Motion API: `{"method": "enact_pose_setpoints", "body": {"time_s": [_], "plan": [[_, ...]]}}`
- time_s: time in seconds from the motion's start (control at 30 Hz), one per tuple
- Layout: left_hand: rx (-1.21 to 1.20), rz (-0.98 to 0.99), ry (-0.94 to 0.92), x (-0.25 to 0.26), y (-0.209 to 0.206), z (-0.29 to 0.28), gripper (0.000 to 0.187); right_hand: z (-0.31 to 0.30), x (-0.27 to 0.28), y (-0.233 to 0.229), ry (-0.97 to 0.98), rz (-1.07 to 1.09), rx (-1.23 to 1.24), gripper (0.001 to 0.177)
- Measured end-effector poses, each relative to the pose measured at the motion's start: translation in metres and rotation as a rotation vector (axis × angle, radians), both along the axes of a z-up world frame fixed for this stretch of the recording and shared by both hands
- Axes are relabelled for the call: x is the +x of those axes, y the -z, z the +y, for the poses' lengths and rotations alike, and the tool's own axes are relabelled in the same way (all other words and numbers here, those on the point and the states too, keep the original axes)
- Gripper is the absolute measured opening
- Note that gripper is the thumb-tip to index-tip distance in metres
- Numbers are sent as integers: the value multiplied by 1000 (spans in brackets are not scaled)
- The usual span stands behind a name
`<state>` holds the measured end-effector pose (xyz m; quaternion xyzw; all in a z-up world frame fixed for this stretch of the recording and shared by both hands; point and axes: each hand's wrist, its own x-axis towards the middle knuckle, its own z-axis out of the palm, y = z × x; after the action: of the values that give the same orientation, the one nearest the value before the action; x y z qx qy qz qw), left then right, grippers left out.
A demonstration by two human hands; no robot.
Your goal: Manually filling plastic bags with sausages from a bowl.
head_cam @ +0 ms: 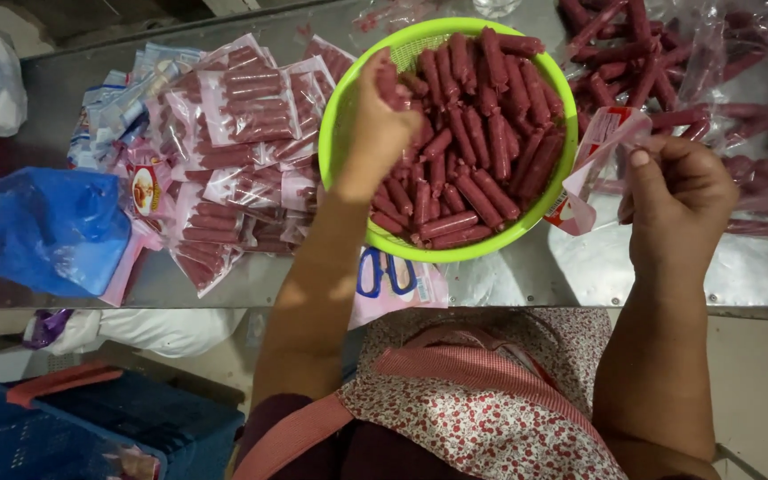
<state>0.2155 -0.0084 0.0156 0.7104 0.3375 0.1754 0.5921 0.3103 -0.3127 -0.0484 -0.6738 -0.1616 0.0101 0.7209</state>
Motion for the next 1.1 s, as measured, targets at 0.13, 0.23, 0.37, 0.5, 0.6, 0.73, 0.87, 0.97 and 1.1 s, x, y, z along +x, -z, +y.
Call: {"method": "enact_pose_setpoints", "body": {"time_s": [0.13,0.23,0.37,0.5,0.6,0.73,0.87,0.97,1.1], "plan": [[7,126,121,1,-21,-39,99,1,-2,-8,12,5,-13,7],[337,326,408,6,10,-40,92,-2,-3,-15,-1,-30,-36,5],[464,408,373,9,4,-38,88,-1,2,-15,9,-48,-23,6],[34,390,250,-3,-29,-29,89,4,9,-25,-9,-102,-19,9],[-114,303,187,-19,-24,-6,85,10,16,-44,38,-248,-134,9],[-819,-338,138,-48,40,33,81,54,13,-74,-46,-585,-139,17],[-1185,-538,213,-74,73,39,63,115,10,-57,-214,-687,-263,29],[-1175,-537,251,-100,44,22,66,156,2,-42,-237,-731,-457,28],[-1105,-567,344,-110,25,12,62,190,-8,-23,-296,-770,-555,20]]}}
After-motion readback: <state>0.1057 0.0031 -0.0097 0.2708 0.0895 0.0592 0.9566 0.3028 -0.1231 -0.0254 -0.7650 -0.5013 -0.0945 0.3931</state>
